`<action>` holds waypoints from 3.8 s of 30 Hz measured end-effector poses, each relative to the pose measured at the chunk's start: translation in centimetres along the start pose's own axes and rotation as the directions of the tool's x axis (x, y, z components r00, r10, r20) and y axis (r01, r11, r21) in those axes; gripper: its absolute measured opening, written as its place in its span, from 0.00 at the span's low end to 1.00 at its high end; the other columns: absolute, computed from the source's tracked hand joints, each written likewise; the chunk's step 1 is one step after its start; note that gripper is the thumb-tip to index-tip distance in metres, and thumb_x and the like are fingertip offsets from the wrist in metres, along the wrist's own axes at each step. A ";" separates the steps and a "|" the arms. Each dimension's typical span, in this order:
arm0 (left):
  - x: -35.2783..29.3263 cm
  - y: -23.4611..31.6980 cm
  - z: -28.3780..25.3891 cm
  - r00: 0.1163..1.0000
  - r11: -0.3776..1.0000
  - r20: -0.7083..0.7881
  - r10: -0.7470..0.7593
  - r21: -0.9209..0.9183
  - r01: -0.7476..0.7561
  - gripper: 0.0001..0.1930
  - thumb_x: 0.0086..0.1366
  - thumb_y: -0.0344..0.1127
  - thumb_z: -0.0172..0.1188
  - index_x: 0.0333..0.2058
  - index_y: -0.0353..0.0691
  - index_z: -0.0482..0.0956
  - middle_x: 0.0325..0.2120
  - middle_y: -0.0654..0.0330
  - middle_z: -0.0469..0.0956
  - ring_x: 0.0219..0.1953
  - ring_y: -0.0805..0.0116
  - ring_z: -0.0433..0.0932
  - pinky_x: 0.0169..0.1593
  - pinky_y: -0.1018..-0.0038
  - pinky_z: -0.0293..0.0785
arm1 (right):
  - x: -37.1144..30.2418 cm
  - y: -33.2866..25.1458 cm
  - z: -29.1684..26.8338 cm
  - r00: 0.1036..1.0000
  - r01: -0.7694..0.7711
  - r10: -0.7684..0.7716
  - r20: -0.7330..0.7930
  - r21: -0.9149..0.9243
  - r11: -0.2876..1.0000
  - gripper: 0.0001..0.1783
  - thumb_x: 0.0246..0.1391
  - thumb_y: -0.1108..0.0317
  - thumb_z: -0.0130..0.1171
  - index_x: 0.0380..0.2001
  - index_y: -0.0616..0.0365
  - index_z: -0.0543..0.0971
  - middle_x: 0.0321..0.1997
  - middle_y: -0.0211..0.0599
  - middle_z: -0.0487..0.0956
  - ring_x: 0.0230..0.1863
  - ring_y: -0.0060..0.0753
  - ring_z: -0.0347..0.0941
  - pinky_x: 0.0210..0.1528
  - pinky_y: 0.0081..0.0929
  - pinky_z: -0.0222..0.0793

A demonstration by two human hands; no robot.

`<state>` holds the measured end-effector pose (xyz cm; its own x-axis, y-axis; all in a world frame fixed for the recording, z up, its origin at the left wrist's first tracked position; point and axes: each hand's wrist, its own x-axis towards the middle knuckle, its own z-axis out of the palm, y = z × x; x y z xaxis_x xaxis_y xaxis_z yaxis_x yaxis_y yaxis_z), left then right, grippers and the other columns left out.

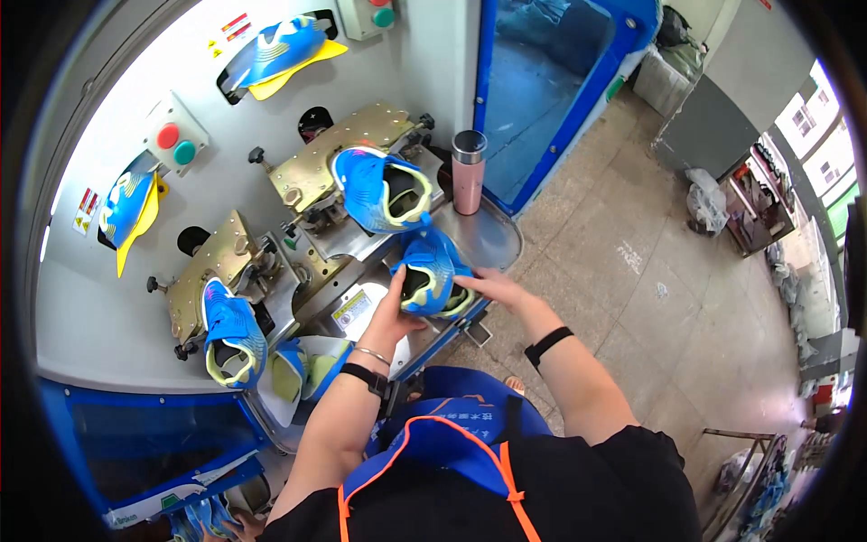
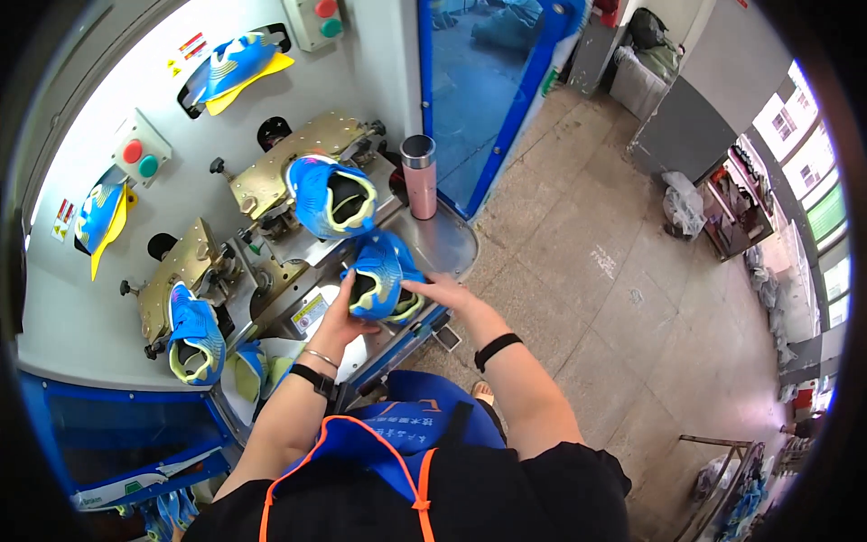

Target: Operating a heel/toe lasting machine to shape shoe uppers over a last.

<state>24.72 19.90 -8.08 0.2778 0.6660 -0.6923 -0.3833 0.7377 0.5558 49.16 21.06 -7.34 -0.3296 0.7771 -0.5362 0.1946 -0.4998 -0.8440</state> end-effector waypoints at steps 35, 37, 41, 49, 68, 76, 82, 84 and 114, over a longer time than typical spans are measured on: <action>4.8 -25.6 30.3 0.812 0.307 0.106 -0.574 0.947 0.094 0.40 0.63 0.64 0.53 0.65 0.47 0.55 0.66 0.54 0.55 0.68 0.53 0.54 0.65 0.50 0.56 | -82.3 48.0 -0.1 -0.684 0.636 0.683 -0.255 -0.667 0.388 0.10 0.56 0.68 0.61 0.41 0.53 0.75 0.42 0.32 0.79 0.43 0.34 0.78 0.47 0.37 0.79; 5.6 -26.6 31.0 0.783 0.294 0.129 -0.609 0.953 0.072 0.39 0.64 0.63 0.52 0.65 0.45 0.55 0.66 0.54 0.55 0.67 0.52 0.55 0.65 0.50 0.56 | -93.8 45.7 2.6 -0.692 0.491 0.719 0.058 -0.692 0.529 0.20 0.56 0.54 0.57 0.47 0.54 0.71 0.39 0.34 0.76 0.39 0.27 0.74 0.38 0.28 0.76; 4.6 -28.4 33.0 0.783 0.303 0.127 -0.609 0.950 0.082 0.39 0.64 0.63 0.52 0.65 0.44 0.55 0.66 0.53 0.55 0.67 0.52 0.55 0.65 0.50 0.56 | -98.7 45.3 2.3 -0.723 0.404 0.666 0.182 -0.670 0.623 0.11 0.54 0.57 0.55 0.30 0.53 0.74 0.25 0.29 0.75 0.25 0.24 0.72 0.27 0.27 0.69; 3.4 -30.5 32.5 0.696 0.209 0.109 -0.710 0.976 0.060 0.42 0.65 0.66 0.47 0.66 0.42 0.52 0.67 0.50 0.52 0.69 0.49 0.51 0.68 0.52 0.51 | -60.2 61.1 -2.8 -0.278 0.938 0.899 -0.338 0.105 0.329 0.11 0.43 0.66 0.55 0.11 0.54 0.72 0.12 0.34 0.69 0.14 0.31 0.65 0.15 0.31 0.57; -1.0 -22.7 21.7 0.969 0.495 0.066 -0.240 0.866 0.063 0.18 0.67 0.51 0.55 0.47 0.44 0.74 0.42 0.60 0.79 0.43 0.69 0.78 0.44 0.72 0.73 | -44.7 60.8 -10.4 0.240 0.383 0.895 -0.375 0.884 0.268 0.06 0.51 0.64 0.45 0.23 0.49 0.70 0.18 0.26 0.67 0.19 0.28 0.64 0.19 0.30 0.59; -6.7 -19.7 5.1 0.981 0.827 -0.175 0.090 0.561 0.024 0.17 0.67 0.50 0.56 0.45 0.44 0.74 0.39 0.63 0.80 0.39 0.74 0.79 0.37 0.76 0.73 | -26.8 47.3 -24.9 0.698 -0.323 0.445 -0.561 0.308 0.895 0.11 0.51 0.63 0.55 0.22 0.59 0.76 0.15 0.34 0.71 0.17 0.32 0.70 0.18 0.29 0.62; -12.9 -19.5 -3.0 0.919 0.951 -0.353 0.174 0.301 -0.065 0.17 0.65 0.45 0.60 0.44 0.38 0.74 0.36 0.59 0.79 0.34 0.75 0.77 0.33 0.80 0.72 | -10.5 7.6 -10.6 0.977 0.210 -0.212 0.032 -0.347 0.914 0.17 0.57 0.58 0.57 0.21 0.61 0.80 0.16 0.26 0.73 0.20 0.19 0.68 0.23 0.21 0.63; -14.4 -17.6 -3.6 0.925 0.954 -0.328 0.194 0.283 -0.100 0.16 0.66 0.43 0.59 0.45 0.37 0.74 0.37 0.58 0.79 0.34 0.75 0.77 0.34 0.82 0.72 | -8.4 -1.6 -5.1 0.790 0.565 -0.611 0.048 -0.444 0.695 0.10 0.54 0.64 0.63 0.27 0.60 0.79 0.25 0.28 0.75 0.26 0.17 0.67 0.29 0.17 0.62; -17.2 -10.1 -12.3 0.976 0.956 -0.027 0.217 0.208 -0.206 0.15 0.67 0.38 0.58 0.49 0.39 0.74 0.42 0.58 0.79 0.44 0.71 0.77 0.46 0.75 0.72 | -7.4 2.5 1.6 0.519 0.224 -0.797 0.308 -0.949 -0.221 0.09 0.41 0.67 0.65 0.28 0.48 0.76 0.33 0.26 0.74 0.41 0.32 0.72 0.58 0.51 0.58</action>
<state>13.00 -0.39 -7.48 0.1644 0.8067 -0.5677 -0.2405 0.5909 0.7701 50.58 13.50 -5.45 -0.6111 0.6840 0.3984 0.7599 0.6478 0.0534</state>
